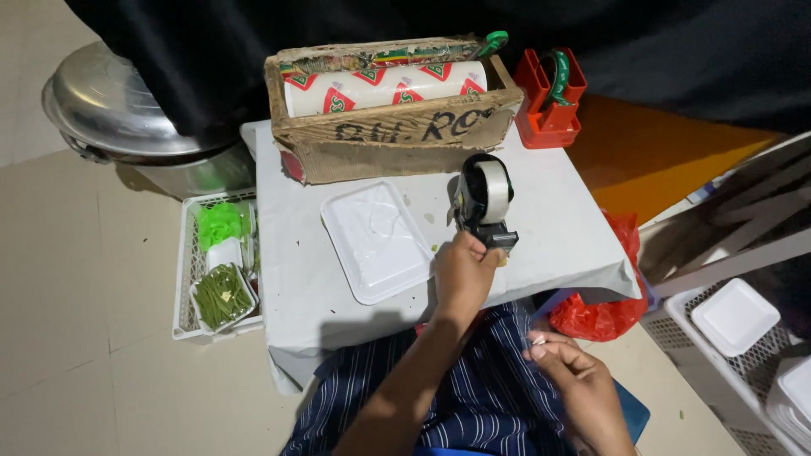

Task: Arranging green beans on a foam tray and wrapping them with plastic film and tape for packaging.

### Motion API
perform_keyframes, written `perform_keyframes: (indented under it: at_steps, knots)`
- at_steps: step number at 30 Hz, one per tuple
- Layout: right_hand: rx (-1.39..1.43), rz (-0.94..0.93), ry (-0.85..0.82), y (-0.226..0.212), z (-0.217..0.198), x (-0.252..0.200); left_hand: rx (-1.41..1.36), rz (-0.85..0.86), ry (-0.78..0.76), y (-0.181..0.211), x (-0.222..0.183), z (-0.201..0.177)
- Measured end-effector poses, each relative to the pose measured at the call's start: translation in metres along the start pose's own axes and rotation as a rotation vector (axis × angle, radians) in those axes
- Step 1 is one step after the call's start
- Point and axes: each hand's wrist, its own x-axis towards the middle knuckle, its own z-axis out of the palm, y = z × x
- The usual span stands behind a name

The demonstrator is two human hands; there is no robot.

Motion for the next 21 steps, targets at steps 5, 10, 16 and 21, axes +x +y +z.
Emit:
perform_keyframes:
  at_steps: [5, 10, 16, 21]
  knots:
    - [0.002, -0.010, -0.007, 0.029, -0.007, 0.012, -0.647, -0.477, -0.321, 0.034, -0.020, -0.023]
    - [-0.088, -0.049, -0.047, 0.033, -0.005, 0.014, -0.636, -0.405, -0.236, 0.032, -0.016, 0.002]
    - [-0.113, -0.043, 0.006, 0.026, -0.001, 0.012, -0.248, -0.089, -0.069, 0.008, -0.015, 0.029]
    - [-0.094, -0.045, 0.002, 0.030, 0.000, 0.016, -0.244, 0.016, 0.043, 0.015, -0.019, 0.027]
